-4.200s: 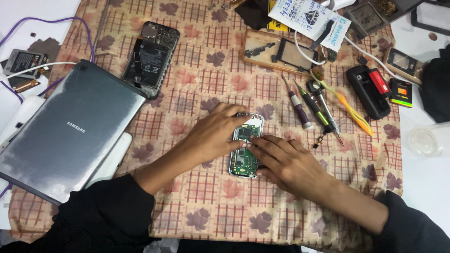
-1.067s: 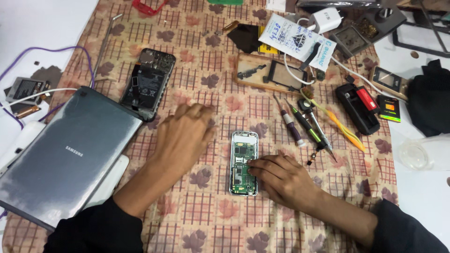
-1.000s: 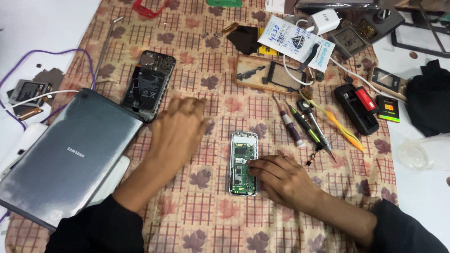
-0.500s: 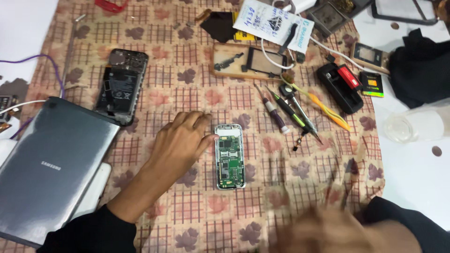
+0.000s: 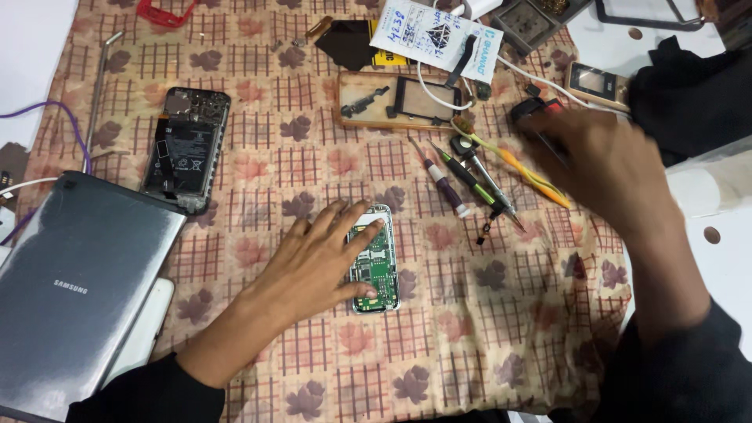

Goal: The person disassembles a mobile phone, removes the motherboard, cleans it with a brush and spray, then reassembles the phone with the battery and back cover. The person also briefly handles a second phone's internal components.

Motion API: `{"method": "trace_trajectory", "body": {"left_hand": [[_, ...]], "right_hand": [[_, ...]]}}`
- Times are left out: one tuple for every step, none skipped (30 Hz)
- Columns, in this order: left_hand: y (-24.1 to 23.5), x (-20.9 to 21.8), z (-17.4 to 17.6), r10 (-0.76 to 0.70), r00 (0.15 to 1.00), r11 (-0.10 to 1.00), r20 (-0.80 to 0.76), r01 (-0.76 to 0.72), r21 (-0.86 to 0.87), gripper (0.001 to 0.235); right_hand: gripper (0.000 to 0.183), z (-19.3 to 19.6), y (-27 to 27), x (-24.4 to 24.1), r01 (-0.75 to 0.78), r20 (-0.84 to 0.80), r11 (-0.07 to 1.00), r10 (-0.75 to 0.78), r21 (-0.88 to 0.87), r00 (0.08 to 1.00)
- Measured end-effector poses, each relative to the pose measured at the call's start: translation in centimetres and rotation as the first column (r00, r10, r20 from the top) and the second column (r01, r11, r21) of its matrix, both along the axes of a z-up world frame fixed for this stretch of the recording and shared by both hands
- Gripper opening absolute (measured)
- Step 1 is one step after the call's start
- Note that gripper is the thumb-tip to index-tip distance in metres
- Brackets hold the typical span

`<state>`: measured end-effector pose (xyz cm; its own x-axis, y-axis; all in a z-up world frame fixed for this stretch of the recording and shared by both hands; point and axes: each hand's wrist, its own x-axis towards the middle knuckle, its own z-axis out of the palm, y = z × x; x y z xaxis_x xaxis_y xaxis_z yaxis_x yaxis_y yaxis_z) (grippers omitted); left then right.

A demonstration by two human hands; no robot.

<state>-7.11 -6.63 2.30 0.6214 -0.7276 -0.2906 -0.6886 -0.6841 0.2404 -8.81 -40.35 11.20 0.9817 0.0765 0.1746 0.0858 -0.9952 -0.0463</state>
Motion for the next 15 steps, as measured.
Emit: {"method": "trace_trajectory", "body": {"left_hand": [[0.0, 0.0, 0.1, -0.002, 1.0, 1.0, 0.004, 0.002, -0.012, 0.096], [-0.1, 0.0, 0.1, -0.003, 1.0, 1.0, 0.008, 0.003, -0.023, 0.097], [-0.1, 0.0, 0.1, -0.005, 1.0, 0.999, 0.01, 0.005, -0.036, 0.098], [-0.2, 0.2, 0.2, -0.001, 1.0, 1.0, -0.007, 0.001, -0.021, 0.098], [-0.2, 0.2, 0.1, 0.004, 1.0, 1.0, -0.027, -0.004, -0.007, 0.099], [-0.2, 0.2, 0.1, 0.009, 0.999, 1.0, -0.048, -0.009, 0.008, 0.1], [-0.2, 0.2, 0.1, 0.011, 0.998, 1.0, -0.063, -0.011, 0.01, 0.102], [-0.1, 0.3, 0.2, 0.013, 0.997, 1.0, -0.078, -0.012, 0.013, 0.105], [-0.1, 0.3, 0.3, 0.015, 0.996, 1.0, -0.092, -0.014, 0.016, 0.108], [0.0, 0.3, 0.5, 0.013, 0.994, 0.999, -0.104, -0.01, 0.031, 0.113], [0.0, 0.4, 0.7, 0.011, 0.993, 0.999, -0.115, -0.005, 0.047, 0.119], [-0.1, 0.4, 0.8, 0.009, 0.992, 0.998, -0.127, -0.001, 0.063, 0.125], [-0.1, 0.4, 1.0, 0.022, 0.991, 0.998, -0.136, -0.013, 0.066, 0.126], [-0.2, 0.5, 1.1, 0.035, 0.989, 0.997, -0.145, -0.025, 0.069, 0.127], [-0.2, 0.4, 1.1, 0.048, 0.987, 0.997, -0.155, -0.038, 0.072, 0.128]], "right_hand": [[0.039, -1.1, -2.0, 2.1, 0.067, -0.002, 0.994, -0.067, -0.082, 0.998], [0.052, -2.4, -3.9, 3.7, 0.08, -0.019, 0.985, -0.084, -0.15, 0.996], [0.064, -3.7, -5.7, 5.0, 0.092, -0.036, 0.972, -0.103, -0.218, 0.994], [0.077, -4.8, -7.4, 5.9, 0.103, -0.052, 0.953, -0.122, -0.286, 0.991], [0.076, -5.9, -8.9, 6.4, 0.136, -0.062, 0.973, -0.15, -0.185, 0.987], [0.075, -6.7, -10.1, 6.7, 0.169, -0.075, 0.982, -0.176, -0.083, 0.982], [0.075, -7.3, -11.0, 7.1, 0.203, -0.091, 0.979, -0.2, 0.023, 0.976], [0.071, -7.9, -11.7, 7.4, 0.193, -0.101, 0.975, -0.183, 0.106, 0.978], [0.068, -8.4, -12.1, 7.7, 0.184, -0.108, 0.964, -0.166, 0.191, 0.98], [0.064, -8.7, -12.4, 7.9, 0.174, -0.114, 0.946, -0.148, 0.274, 0.982], [0.064, -8.9, -12.7, 8.0, 0.173, -0.09, 0.947, -0.154, 0.272, 0.984], [0.064, -9.0, -12.8, 8.1, 0.172, -0.066, 0.948, -0.16, 0.269, 0.985], [0.064, -9.1, -12.8, 8.2, 0.171, -0.042, 0.948, -0.166, 0.267, 0.985], [0.065, -8.9, -12.9, 8.2, 0.182, -0.012, 0.947, -0.186, 0.265, 0.982], [0.066, -8.8, -12.9, 8.0, 0.193, 0.017, 0.945, -0.205, 0.263, 0.979]]}}
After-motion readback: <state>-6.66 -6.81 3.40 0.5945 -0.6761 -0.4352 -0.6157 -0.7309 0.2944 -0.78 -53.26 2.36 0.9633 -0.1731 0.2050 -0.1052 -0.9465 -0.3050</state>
